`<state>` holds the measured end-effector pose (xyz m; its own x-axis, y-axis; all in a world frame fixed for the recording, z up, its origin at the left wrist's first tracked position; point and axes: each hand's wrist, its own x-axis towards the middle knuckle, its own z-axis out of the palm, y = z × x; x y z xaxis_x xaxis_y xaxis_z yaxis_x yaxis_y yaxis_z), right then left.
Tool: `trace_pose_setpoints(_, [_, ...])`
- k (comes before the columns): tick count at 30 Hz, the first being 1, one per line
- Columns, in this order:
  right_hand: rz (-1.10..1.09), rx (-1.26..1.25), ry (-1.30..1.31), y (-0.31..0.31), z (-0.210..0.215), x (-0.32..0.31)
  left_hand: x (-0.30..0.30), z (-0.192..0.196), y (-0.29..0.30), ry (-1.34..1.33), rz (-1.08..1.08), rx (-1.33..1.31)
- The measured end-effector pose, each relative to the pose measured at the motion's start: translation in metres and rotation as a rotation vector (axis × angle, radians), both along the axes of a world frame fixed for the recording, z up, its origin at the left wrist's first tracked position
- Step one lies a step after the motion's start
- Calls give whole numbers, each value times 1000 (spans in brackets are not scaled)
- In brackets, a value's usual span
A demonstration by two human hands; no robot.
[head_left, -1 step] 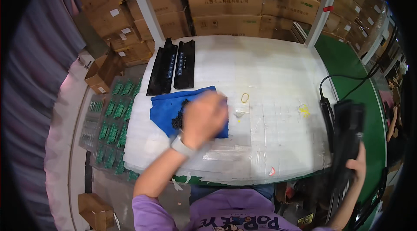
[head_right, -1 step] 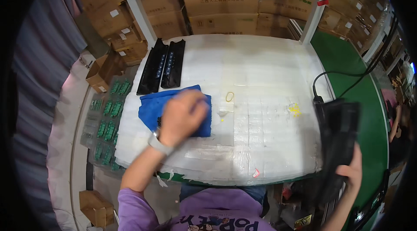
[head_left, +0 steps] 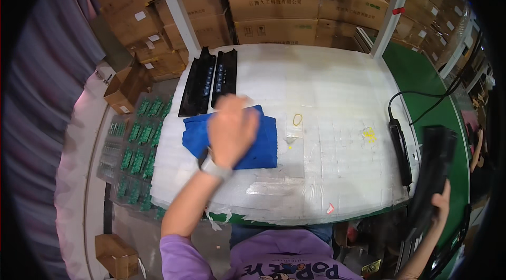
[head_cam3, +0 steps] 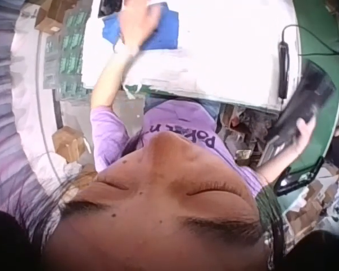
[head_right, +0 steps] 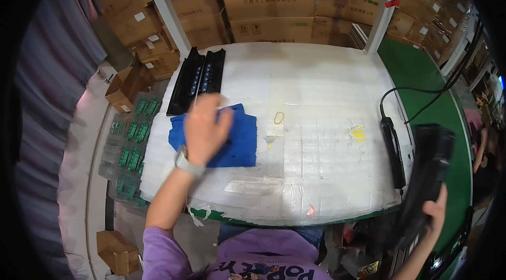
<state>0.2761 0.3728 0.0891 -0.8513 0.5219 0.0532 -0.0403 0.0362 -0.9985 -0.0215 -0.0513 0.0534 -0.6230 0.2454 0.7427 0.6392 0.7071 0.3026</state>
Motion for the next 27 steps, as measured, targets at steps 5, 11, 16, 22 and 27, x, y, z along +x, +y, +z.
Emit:
trace_pose_setpoints(5, [-420, -417, 84, 149, -27, 49, -86, -15, -81, -115, 773, -443])
trace_pose_setpoints(11, [-756, -320, 20, 355, -128, 126, -127, -37, -109, -295, 819, -341])
trace_pose_setpoints(16, [-1373, 1098, -753, 300, -98, 86, -100, -9, -108, -243, 636, -56])
trace_pose_setpoints(22, [-619, 1168, 200, 58, -40, -56, -47, -9, -32, -655, -288, 176])
trace_pose_setpoints(27, [260, 1343, 503, -98, -24, -166, -1, -14, 29, -891, -518, -59])
